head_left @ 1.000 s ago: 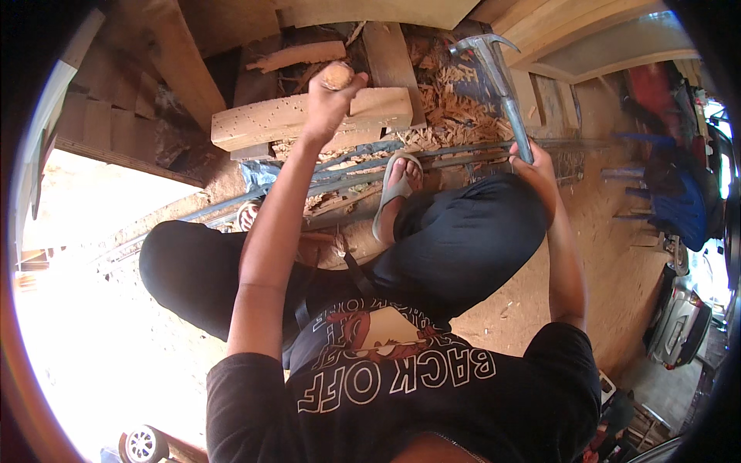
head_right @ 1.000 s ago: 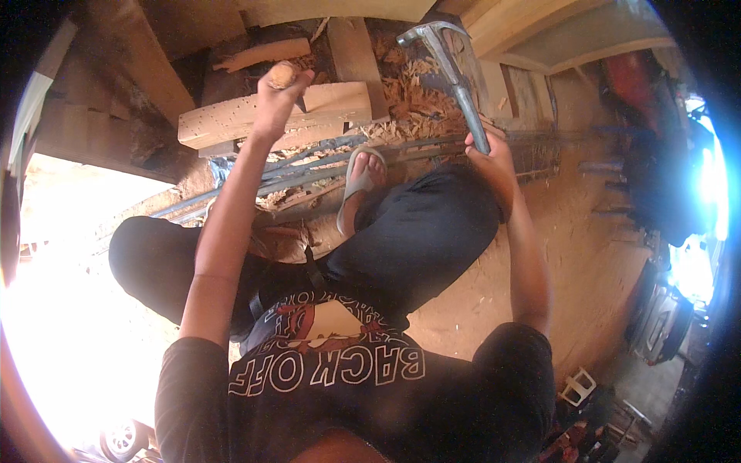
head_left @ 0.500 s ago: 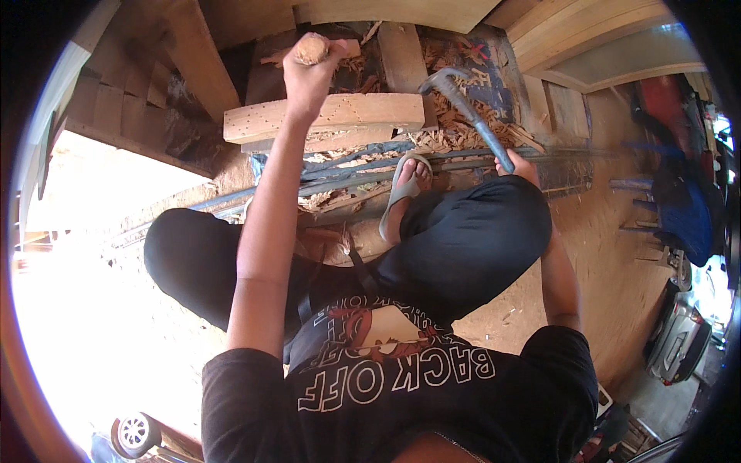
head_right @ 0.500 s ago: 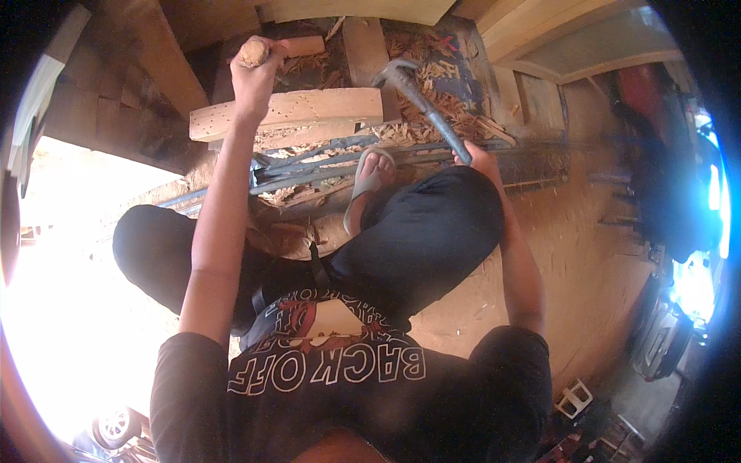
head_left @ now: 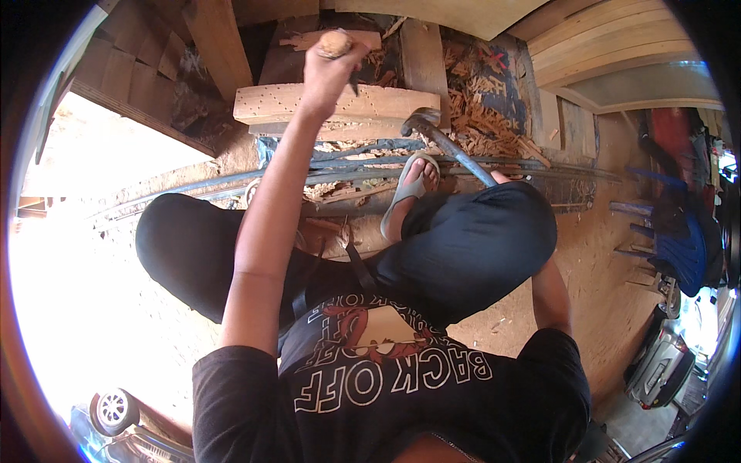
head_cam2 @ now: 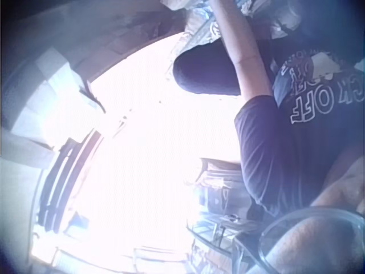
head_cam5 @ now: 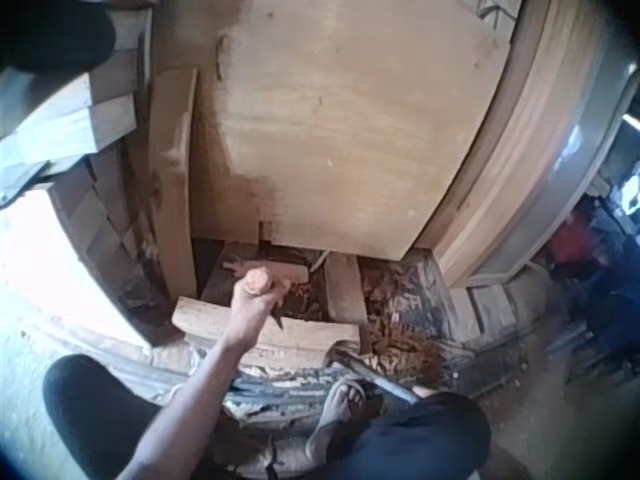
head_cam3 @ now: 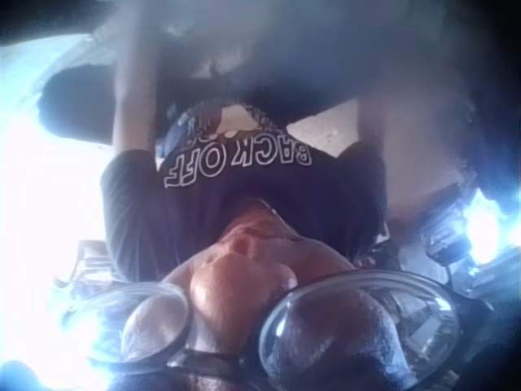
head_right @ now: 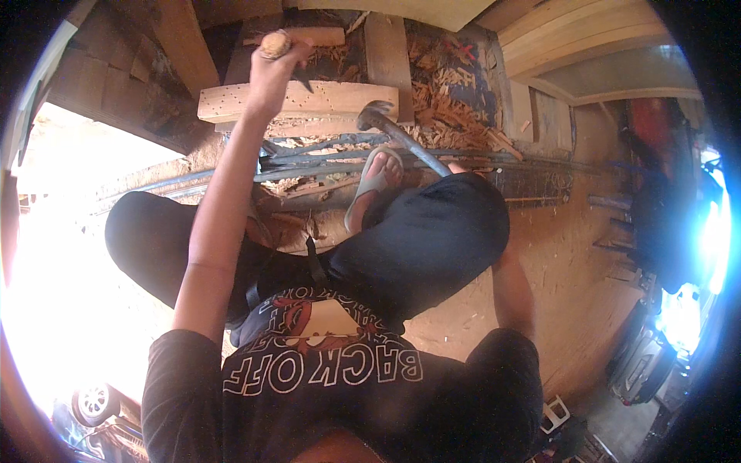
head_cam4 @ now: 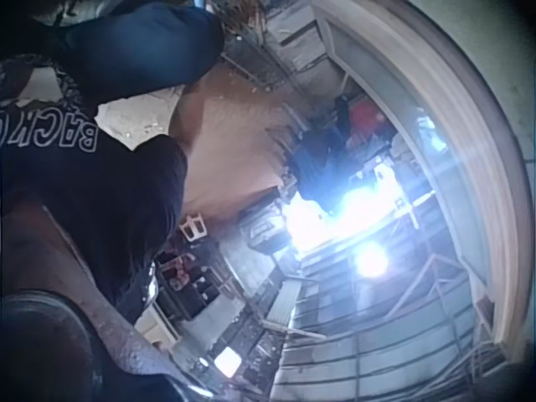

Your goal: The person sits on the floor and uses a hammer and chisel to carve a small cylindrical wooden piece. They repeatedly strike the chisel to shape the wood, occasionally rotating it to work on different sides.

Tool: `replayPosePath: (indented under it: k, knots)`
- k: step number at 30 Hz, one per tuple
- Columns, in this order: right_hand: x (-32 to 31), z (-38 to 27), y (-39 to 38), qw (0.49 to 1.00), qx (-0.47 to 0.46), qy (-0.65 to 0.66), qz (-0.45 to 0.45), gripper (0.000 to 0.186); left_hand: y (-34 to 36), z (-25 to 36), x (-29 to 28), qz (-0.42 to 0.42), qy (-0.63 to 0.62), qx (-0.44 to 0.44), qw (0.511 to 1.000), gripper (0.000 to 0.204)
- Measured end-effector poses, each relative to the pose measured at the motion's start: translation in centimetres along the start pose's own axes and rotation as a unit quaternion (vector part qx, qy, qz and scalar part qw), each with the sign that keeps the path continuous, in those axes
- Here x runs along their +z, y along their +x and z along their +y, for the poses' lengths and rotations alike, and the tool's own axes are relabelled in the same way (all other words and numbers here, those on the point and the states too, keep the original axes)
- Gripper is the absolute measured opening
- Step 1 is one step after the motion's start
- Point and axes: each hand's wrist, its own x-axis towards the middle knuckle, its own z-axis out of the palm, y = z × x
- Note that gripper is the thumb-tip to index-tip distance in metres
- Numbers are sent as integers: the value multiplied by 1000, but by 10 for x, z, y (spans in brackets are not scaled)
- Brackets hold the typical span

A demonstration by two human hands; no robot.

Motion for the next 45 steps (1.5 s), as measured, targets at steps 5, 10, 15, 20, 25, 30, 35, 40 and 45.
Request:
replayPosePath:
  k: [5, 10, 15, 20, 25, 30, 35, 40, 45]
  knots:
    - [2, 13, -18, 997, 31, 71, 20, 30, -17, -10, 30, -66, -18, -30, 997, 20]
    - [8, 27, -31, 985, 66, 152, 55, 28, -17, -25, 41, -72, 22, -43, 996, 17]
    - [14, 38, -37, 971, 87, 205, 86, 26, -16, -33, 42, -84, 50, -38, 995, 15]
    - [17, 42, -35, 961, 98, 236, 106, 24, -18, -30, 42, -124, 52, -22, 991, 16]
    - [17, 54, -33, 950, 109, 267, 116, 22, -19, -29, 36, -128, 85, -10, 988, 18]
    - [-4, 53, -18, 912, 117, 377, 114, 21, -23, -34, 47, -191, 62, 38, 979, 15]
    - [-65, 4, -9, 967, 40, 194, 158, 18, -18, -32, 65, -195, 105, 69, 973, 18]
    - [-98, -43, -5, 974, -41, 31, 220, 22, -11, -27, 61, -188, 114, 35, 975, 22]
    - [-88, -44, 22, 973, -72, 5, 221, 22, -10, -30, 60, -176, 116, 35, 977, 23]
